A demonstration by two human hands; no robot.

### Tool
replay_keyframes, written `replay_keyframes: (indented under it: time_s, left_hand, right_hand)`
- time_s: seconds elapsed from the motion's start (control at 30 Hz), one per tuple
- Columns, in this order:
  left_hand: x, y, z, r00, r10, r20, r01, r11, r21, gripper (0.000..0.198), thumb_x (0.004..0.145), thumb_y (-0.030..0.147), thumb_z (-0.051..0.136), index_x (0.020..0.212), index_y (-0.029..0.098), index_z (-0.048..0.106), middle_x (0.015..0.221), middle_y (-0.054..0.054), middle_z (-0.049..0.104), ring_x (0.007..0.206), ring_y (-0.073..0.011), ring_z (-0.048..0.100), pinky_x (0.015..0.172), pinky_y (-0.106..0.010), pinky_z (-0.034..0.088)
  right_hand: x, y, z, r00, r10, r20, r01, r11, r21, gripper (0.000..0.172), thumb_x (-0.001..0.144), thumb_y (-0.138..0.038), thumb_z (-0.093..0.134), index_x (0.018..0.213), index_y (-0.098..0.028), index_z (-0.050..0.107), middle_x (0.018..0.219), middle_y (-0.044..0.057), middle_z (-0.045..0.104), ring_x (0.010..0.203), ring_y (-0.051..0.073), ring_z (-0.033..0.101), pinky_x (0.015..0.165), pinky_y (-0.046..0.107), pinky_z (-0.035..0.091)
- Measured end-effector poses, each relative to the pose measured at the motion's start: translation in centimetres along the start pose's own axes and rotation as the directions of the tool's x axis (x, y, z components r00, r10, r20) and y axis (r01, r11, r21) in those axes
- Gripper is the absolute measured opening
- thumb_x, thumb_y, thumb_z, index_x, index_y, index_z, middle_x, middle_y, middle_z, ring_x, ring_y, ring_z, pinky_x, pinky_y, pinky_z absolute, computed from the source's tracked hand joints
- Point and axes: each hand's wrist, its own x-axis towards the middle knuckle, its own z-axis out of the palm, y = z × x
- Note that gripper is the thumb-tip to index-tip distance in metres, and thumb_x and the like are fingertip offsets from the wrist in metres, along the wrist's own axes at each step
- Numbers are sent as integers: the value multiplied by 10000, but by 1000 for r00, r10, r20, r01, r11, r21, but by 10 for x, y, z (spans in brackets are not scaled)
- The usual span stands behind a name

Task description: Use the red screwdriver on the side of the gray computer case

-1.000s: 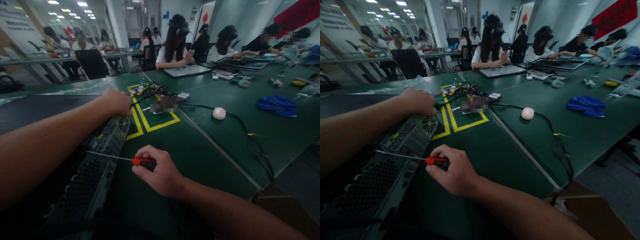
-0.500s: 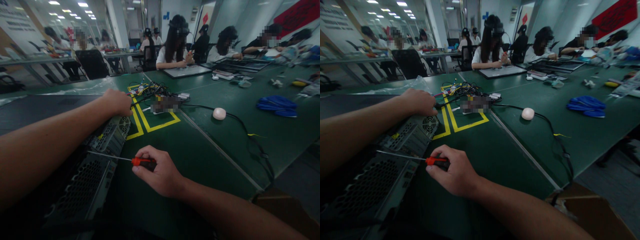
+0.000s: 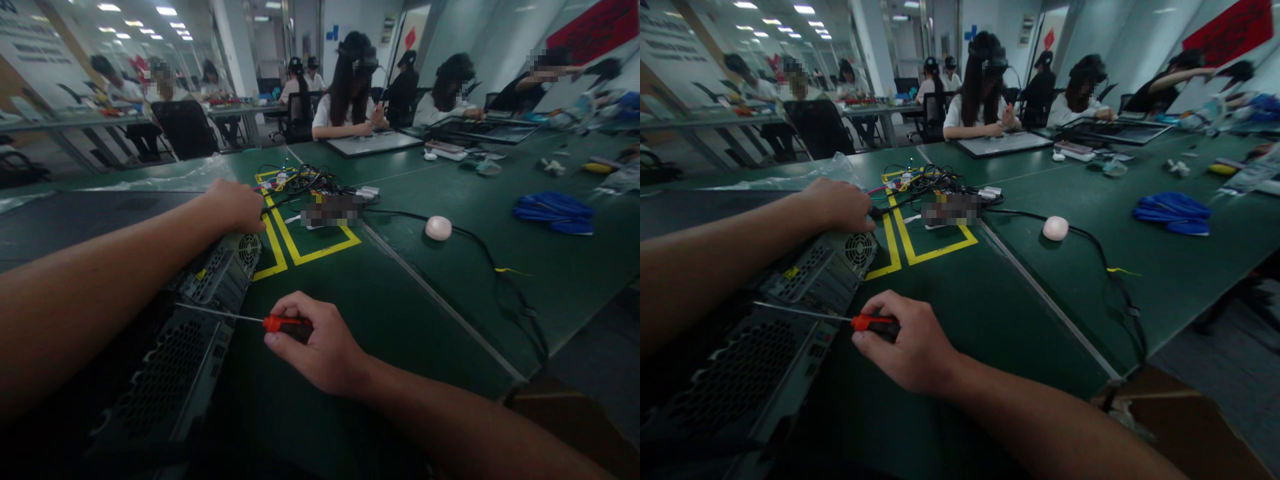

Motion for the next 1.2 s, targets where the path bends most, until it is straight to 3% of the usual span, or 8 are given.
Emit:
replay_keyframes:
  time_s: [0.23,0.47,0.67,0.8,0.97,1.07,1.2]
  left_hand:
    - [2,-2,3,999,20,-38,-21,1000,-22,655,846,612,726,1368,234,842,1343,-251,818,1254,-493,727,1053,-619,559]
    - [-2,1,-1,1000,18,8,-19,996,86,609,920,576,620,1378,238,834,1346,-224,822,1252,-435,738,1023,-534,582]
    - [0,-1,2,1000,6,-19,-7,1000,-30,630,847,593,722,1368,259,839,1378,-217,813,1297,-468,719,1094,-582,542]
    - [2,-3,4,999,23,-33,-24,999,-32,661,839,597,715,1376,233,837,1355,-255,811,1269,-506,725,1076,-637,547]
    - [1,0,1,1000,20,6,-20,997,74,657,895,603,631,1403,234,823,1373,-228,809,1280,-460,720,1055,-576,569]
    - [-1,1,0,1000,19,11,-20,995,97,662,909,583,609,1413,206,814,1382,-236,807,1270,-454,727,1040,-563,580]
    - [-1,0,0,1000,15,1,-15,998,53,648,887,586,646,1396,227,825,1388,-240,805,1276,-468,728,1051,-576,574]
  right_hand:
    - [-1,0,-1,1000,3,3,-2,1000,-20,147,950,-307,774,1040,-221,695,797,-32,679,684,141,602,689,287,479]
    - [0,0,-1,1000,-5,-3,5,1000,1,145,947,-298,781,1034,-210,706,789,-38,668,666,134,596,681,281,464]
    - [0,1,-3,1000,-10,-27,10,1000,1,129,949,-292,801,1024,-199,754,824,-23,703,699,141,632,707,283,474]
    - [1,2,-4,999,-43,-25,42,998,-52,154,1016,-326,751,1050,-185,805,896,19,745,774,161,663,751,296,487]
    - [2,0,-3,999,-45,29,47,996,-73,272,1105,-320,599,1023,-164,806,879,38,736,821,172,673,783,307,488]
    - [0,0,-1,1000,27,8,-27,999,-34,227,1013,-354,727,1163,-185,755,879,0,714,726,149,630,694,283,470]
    - [-1,-1,-1,1000,31,-4,-31,999,-31,194,924,-316,797,1049,-219,685,781,-53,644,653,130,572,664,276,448]
